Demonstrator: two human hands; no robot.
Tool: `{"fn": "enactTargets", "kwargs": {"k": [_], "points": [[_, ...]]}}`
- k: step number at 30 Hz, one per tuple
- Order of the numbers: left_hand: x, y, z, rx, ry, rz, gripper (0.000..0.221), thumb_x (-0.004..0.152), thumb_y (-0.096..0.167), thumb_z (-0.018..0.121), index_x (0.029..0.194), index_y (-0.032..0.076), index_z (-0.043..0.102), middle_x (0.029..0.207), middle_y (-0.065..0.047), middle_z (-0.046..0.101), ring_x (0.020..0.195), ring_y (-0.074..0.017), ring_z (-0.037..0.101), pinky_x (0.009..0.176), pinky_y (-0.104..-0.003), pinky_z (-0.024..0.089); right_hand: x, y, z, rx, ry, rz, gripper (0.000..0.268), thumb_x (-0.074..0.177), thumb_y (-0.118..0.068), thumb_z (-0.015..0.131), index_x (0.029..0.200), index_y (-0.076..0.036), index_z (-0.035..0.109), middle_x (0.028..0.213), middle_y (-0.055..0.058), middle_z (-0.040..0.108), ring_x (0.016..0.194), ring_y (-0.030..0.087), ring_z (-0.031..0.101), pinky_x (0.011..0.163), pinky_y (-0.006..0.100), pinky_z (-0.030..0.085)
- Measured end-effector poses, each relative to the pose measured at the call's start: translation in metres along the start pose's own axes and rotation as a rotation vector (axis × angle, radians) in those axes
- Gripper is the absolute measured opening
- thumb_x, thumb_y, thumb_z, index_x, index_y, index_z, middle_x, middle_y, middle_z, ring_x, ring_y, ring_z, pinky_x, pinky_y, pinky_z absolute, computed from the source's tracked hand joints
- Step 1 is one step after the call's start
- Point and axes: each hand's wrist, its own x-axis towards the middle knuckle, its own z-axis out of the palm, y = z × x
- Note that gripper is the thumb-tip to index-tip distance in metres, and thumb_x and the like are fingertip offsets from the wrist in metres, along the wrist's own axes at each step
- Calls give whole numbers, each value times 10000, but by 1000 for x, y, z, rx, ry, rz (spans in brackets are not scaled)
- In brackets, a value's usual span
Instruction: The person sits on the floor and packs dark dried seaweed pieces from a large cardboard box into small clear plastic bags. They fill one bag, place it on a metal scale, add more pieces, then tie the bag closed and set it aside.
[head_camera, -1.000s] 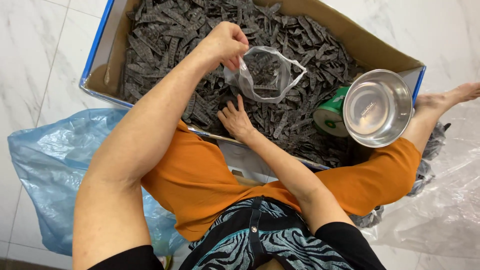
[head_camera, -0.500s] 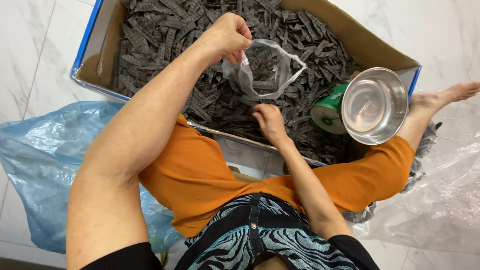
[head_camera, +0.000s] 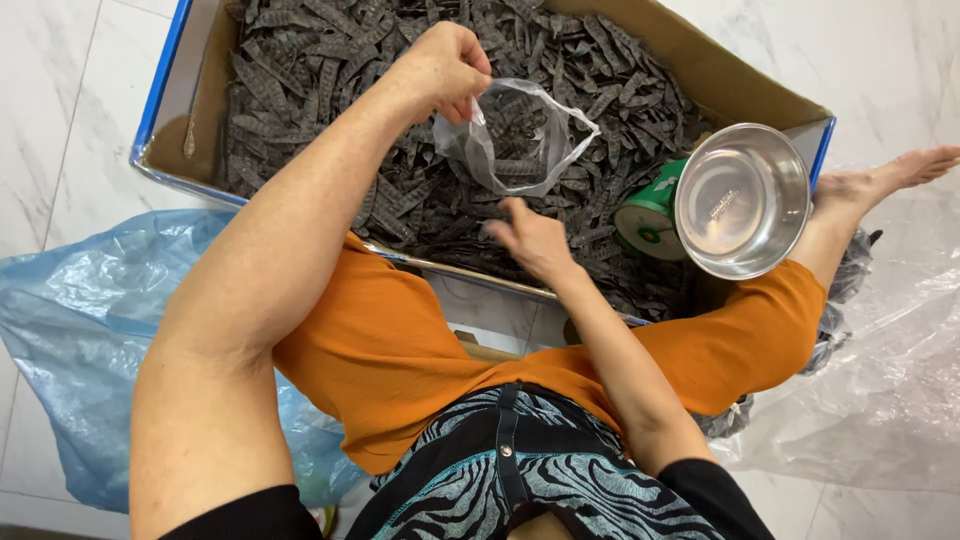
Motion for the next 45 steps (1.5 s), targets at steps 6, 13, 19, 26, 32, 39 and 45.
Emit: {"fn": "enactTargets", "kwargs": {"k": [6, 13, 19, 26, 32, 39, 45], "points": [[2, -10, 4, -63, 5, 77, 93, 951, 80, 669, 1026, 25, 676, 776, -108, 728, 625, -157, 746, 514, -323, 624, 35, 14, 45, -285, 216, -262, 863, 684, -412, 824, 1402, -46, 516, 940, 191, 720, 713, 374, 701, 551, 450, 545], [3, -13, 2, -91, 3, 70, 90, 952, 72, 667, 1024, 20, 676, 772, -115, 728, 611, -162, 742, 505, -332, 615, 49, 58, 80, -417, 294, -197, 229, 915, -167, 754, 1097, -166, 615, 964, 95, 671, 867, 330, 689, 736, 468, 546], [6, -9, 7, -71, 8, 50, 86, 950, 80, 661, 1014, 23, 664, 778, -125, 727, 618, -168, 753, 497, -337, 625, 0, 46, 42, -137, 397, -303, 394, 761, -16, 617, 1152, -42, 586, 1097, 208, 637, 957, 419, 645, 803, 474, 528], [5, 3, 11, -43, -14, 22, 89, 936, 69, 658, 1013, 27, 675, 782, -120, 736, 612, -168, 749, 506, -333, 623, 43, -1, 90, -242, 182, -480, 212, 897, -85, 613, 1107, -87, 646, 1006, 121, 662, 897, 328, 669, 777, 455, 506], [0, 3, 4, -28, -46, 22, 105, 941, 81, 664, 1021, 14, 661, 778, -120, 729, 610, -171, 743, 510, -345, 621, 80, 0, 138, -698, -12, -349, 94, 873, -203, 635, 843, -148, 706, 891, 89, 664, 865, 271, 659, 763, 439, 476], [5, -4, 2, 9, -36, 17, 97, 957, 86, 650, 1029, 24, 666, 784, -122, 724, 619, -173, 742, 524, -341, 631, 60, 24, 156, -626, 225, -417, 108, 827, -177, 643, 839, -91, 708, 845, 136, 639, 746, 278, 649, 652, 416, 491], [13, -6, 6, -139, -51, -23, 107, 905, 43, 710, 997, -7, 688, 810, -116, 728, 685, -198, 743, 535, -341, 601, 47, 43, 140, -515, 25, -306, 95, 860, -143, 620, 852, -71, 683, 931, 157, 674, 820, 299, 702, 673, 419, 558]]}}
